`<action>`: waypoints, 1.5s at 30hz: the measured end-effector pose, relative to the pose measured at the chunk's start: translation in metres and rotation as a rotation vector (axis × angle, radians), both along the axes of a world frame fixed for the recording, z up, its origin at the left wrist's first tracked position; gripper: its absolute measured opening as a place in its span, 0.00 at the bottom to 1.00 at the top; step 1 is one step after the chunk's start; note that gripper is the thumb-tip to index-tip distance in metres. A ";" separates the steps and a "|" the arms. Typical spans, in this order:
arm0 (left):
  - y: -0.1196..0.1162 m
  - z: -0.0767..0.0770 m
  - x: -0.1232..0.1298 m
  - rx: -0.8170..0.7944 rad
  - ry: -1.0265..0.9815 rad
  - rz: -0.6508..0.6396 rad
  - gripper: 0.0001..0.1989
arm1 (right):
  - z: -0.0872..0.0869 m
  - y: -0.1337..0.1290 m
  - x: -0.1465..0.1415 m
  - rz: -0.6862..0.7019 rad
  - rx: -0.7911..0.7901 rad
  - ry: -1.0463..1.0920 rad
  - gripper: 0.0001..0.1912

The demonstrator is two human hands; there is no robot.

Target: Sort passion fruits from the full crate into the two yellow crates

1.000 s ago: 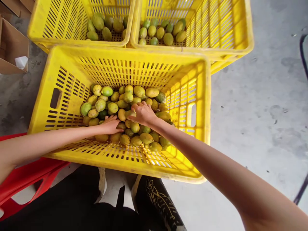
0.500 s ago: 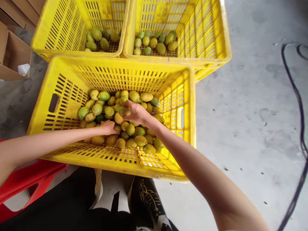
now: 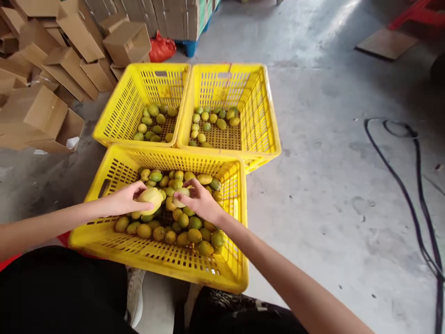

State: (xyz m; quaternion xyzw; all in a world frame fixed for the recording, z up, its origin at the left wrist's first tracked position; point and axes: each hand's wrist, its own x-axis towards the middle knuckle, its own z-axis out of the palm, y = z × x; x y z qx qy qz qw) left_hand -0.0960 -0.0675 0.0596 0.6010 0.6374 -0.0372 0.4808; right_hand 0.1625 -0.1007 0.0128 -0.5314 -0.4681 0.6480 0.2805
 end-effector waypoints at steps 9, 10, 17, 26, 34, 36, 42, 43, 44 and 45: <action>-0.023 0.026 0.020 -0.424 -0.876 0.624 0.23 | 0.066 -0.043 -0.017 -0.524 -0.316 0.470 0.24; -0.025 0.023 0.020 -0.470 -0.909 0.665 0.22 | 0.063 -0.042 -0.019 -0.507 -0.350 0.506 0.24; -0.038 0.011 0.021 -0.461 -0.874 0.922 0.21 | 0.047 -0.029 -0.031 -0.474 -0.360 0.403 0.31; -0.033 -0.011 0.039 -0.401 -0.753 1.044 0.09 | 0.013 -0.030 -0.047 -0.512 -0.375 0.272 0.17; -0.040 -0.017 0.037 -0.404 -0.800 1.005 0.13 | 0.018 -0.029 -0.037 -0.539 -0.429 0.561 0.16; -0.041 -0.022 0.034 -0.398 -0.803 0.999 0.11 | 0.020 -0.030 -0.040 -0.558 -0.449 0.549 0.17; -0.039 -0.038 0.027 -0.422 -0.819 1.073 0.07 | 0.016 -0.029 -0.047 -0.655 -0.449 0.458 0.19; -0.038 -0.039 0.027 -0.421 -0.788 1.121 0.06 | 0.015 -0.028 -0.047 -0.664 -0.443 0.431 0.19; -0.037 -0.039 0.027 -0.427 -0.750 1.177 0.07 | 0.013 -0.028 -0.046 -0.668 -0.439 0.406 0.20; -0.036 -0.040 0.027 -0.441 -0.718 1.227 0.08 | 0.010 -0.027 -0.044 -0.667 -0.436 0.388 0.21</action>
